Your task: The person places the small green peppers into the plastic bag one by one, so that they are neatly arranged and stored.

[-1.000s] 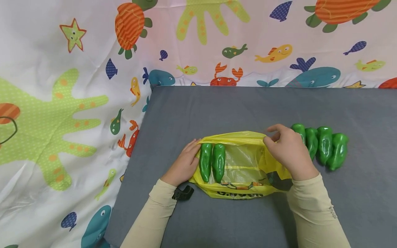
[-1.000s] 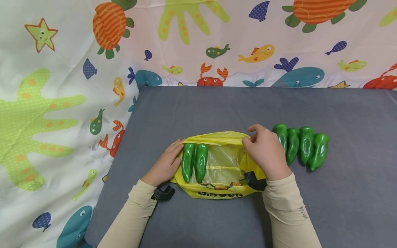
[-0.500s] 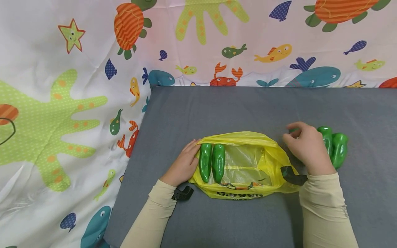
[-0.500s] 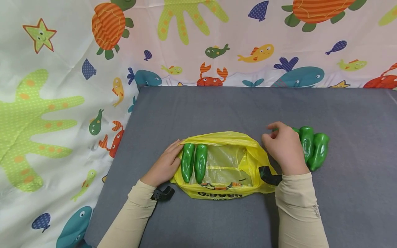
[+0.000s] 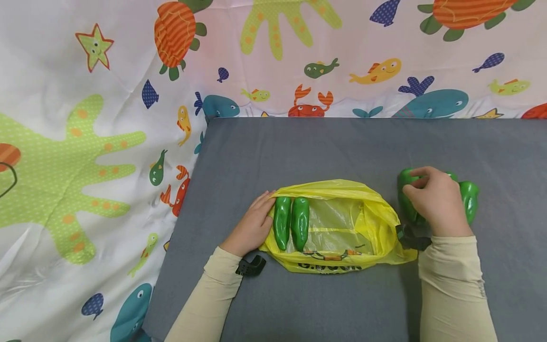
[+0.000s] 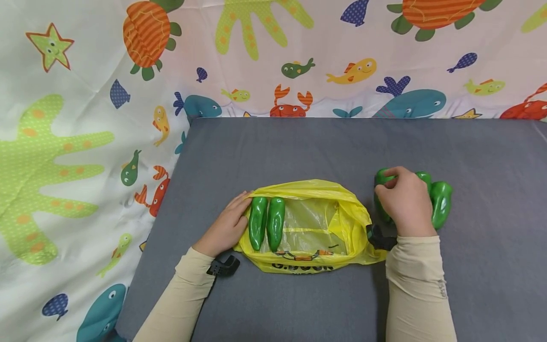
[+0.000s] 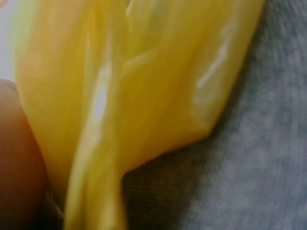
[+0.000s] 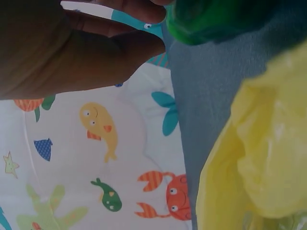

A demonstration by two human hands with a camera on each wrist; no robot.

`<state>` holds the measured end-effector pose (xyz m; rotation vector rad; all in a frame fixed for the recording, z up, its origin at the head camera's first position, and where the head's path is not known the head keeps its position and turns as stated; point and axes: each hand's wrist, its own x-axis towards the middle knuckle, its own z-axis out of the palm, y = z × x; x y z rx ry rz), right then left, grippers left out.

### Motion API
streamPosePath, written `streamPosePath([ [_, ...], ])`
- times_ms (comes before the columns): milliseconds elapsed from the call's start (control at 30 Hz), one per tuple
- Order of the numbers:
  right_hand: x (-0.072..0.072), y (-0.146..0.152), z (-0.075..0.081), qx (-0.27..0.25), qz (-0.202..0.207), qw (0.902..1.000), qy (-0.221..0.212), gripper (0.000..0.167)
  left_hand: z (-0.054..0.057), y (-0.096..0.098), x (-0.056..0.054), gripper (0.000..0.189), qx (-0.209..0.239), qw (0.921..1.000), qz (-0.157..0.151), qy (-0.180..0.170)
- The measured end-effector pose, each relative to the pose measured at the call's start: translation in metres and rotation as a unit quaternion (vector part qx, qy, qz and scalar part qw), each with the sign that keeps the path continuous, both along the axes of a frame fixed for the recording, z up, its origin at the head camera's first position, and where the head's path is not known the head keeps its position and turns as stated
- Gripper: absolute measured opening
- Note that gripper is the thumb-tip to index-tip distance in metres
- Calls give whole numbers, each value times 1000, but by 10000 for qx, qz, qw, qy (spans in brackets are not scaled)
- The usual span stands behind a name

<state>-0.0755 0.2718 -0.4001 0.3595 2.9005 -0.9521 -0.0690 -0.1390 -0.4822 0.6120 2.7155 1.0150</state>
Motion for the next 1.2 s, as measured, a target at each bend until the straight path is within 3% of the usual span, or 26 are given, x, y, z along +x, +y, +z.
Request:
streamPosePath([
  [567, -2, 1, -7, 455, 12, 9984, -340, 56, 0, 0, 0, 53, 35, 10000, 0, 37],
  [1200, -6, -15, -15, 669, 346, 9970, -192, 61, 0, 0, -1, 52, 38, 10000, -10, 15],
])
